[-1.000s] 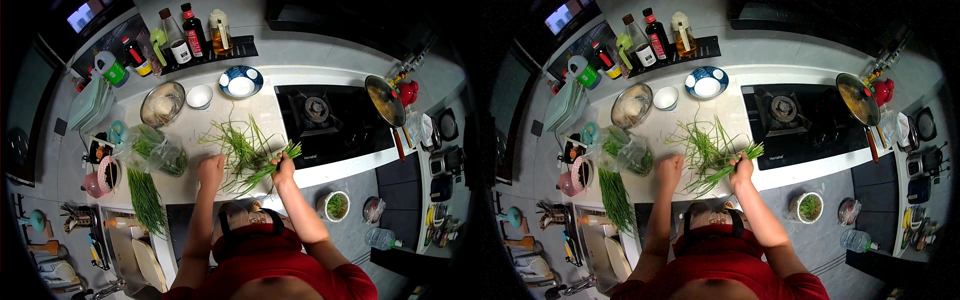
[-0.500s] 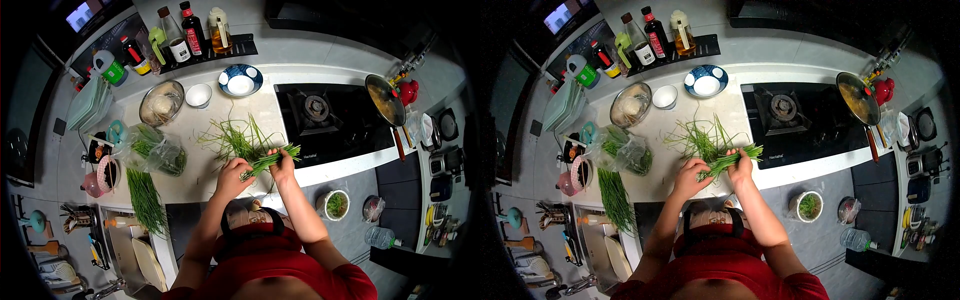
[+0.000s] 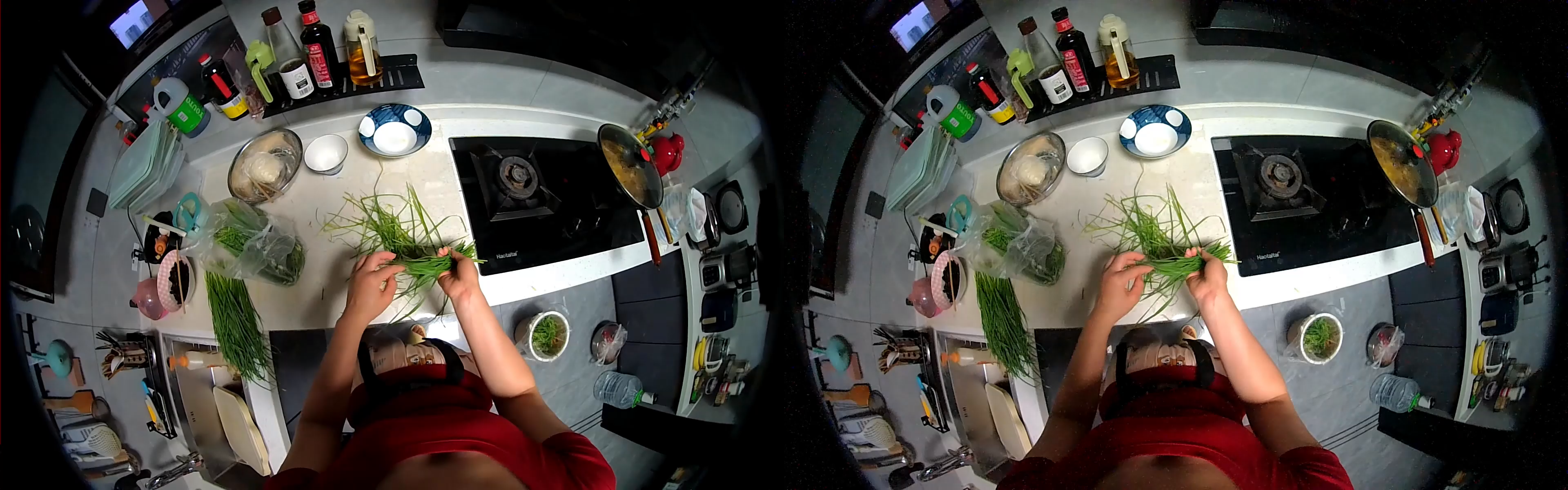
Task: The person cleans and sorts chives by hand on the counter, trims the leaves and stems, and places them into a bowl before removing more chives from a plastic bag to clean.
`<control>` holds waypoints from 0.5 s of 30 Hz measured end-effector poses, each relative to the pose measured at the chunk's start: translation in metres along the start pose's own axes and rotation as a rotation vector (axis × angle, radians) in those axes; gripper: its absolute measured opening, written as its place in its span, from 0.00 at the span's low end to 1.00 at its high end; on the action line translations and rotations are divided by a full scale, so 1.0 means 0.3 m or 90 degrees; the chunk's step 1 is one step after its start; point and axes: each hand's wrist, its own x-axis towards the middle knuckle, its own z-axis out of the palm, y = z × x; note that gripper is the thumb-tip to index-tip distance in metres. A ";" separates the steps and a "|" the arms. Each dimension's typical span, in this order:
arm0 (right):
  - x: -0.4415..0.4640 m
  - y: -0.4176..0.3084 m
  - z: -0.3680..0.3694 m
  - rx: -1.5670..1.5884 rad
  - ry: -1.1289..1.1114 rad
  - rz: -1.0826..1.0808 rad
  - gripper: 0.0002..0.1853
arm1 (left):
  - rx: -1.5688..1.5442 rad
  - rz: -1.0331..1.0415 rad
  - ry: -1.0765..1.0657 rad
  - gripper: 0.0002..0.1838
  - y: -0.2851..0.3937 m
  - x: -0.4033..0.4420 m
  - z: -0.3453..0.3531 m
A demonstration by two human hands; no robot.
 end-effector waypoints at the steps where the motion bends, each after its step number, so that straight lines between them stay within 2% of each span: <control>1: 0.003 -0.004 -0.002 0.011 0.000 0.008 0.04 | -0.005 -0.005 -0.003 0.10 0.004 -0.001 -0.008; 8: -0.022 -0.022 -0.008 0.059 -0.161 0.114 0.07 | -0.048 -0.030 0.001 0.10 0.019 -0.013 -0.038; 11: -0.088 -0.016 0.032 0.027 -0.170 0.102 0.06 | -0.068 -0.040 0.053 0.09 0.034 -0.015 -0.038; 12: -0.121 -0.007 0.063 0.002 -0.141 0.061 0.06 | -0.087 -0.053 0.068 0.09 0.030 -0.017 -0.035; 15: -0.103 -0.002 0.063 -0.050 -0.185 0.021 0.11 | -0.131 -0.077 0.117 0.08 0.017 -0.025 -0.031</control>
